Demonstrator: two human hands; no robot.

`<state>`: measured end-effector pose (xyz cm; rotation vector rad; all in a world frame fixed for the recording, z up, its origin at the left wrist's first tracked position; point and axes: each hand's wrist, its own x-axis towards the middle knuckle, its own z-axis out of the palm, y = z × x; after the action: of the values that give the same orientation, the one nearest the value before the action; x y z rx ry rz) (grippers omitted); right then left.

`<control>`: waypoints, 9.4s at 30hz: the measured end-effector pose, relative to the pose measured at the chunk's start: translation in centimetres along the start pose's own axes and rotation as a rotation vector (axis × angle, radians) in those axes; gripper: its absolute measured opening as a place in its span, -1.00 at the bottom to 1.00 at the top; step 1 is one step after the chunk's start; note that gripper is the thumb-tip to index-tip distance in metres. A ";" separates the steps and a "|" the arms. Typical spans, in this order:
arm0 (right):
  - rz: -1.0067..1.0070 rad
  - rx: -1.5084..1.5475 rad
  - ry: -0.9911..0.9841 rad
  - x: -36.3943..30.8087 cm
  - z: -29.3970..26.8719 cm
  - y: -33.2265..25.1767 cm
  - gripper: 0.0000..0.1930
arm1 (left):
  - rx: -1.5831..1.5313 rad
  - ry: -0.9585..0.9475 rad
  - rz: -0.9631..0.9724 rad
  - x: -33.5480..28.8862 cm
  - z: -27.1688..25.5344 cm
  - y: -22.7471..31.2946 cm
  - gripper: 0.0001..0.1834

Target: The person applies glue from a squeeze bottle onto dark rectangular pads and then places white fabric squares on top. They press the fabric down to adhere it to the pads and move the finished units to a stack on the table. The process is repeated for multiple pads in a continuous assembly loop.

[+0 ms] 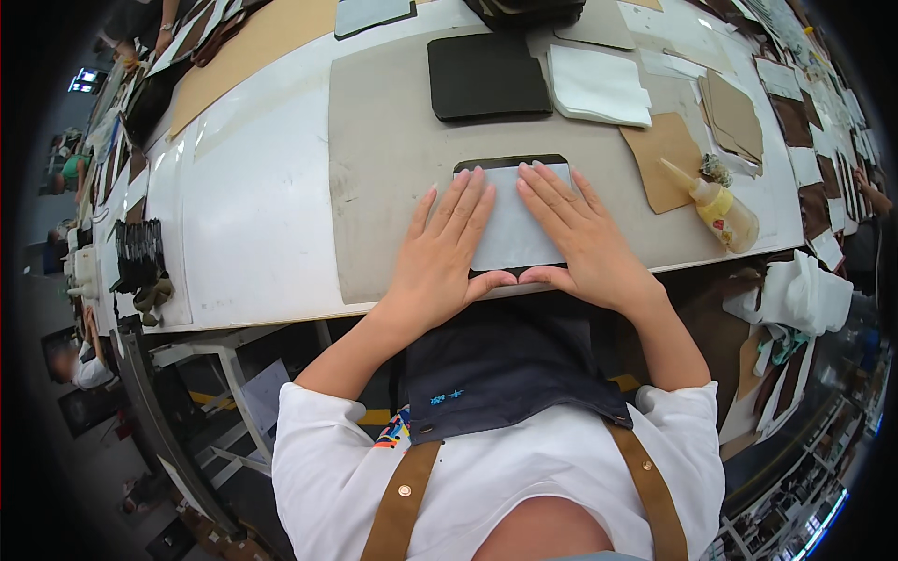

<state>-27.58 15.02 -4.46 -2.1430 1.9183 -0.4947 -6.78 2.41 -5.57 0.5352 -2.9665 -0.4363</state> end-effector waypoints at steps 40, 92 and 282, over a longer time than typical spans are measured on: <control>-0.052 0.255 0.337 -0.5 0.6 -1.8 -0.82 | -0.884 0.364 -0.291 -5.1 0.3 -1.5 -0.71; 0.856 0.716 0.983 -18.4 -3.1 13.8 -0.44 | -0.194 0.245 0.083 3.1 -3.7 -5.8 -0.69; 0.213 0.774 0.814 -3.9 -5.7 6.6 0.00 | -0.169 0.594 -0.082 6.3 -0.8 -8.7 -0.81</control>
<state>-36.19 18.45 -2.10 -1.2873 1.7591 -1.8954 -9.75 -7.81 -7.13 0.6354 -2.3255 -0.4368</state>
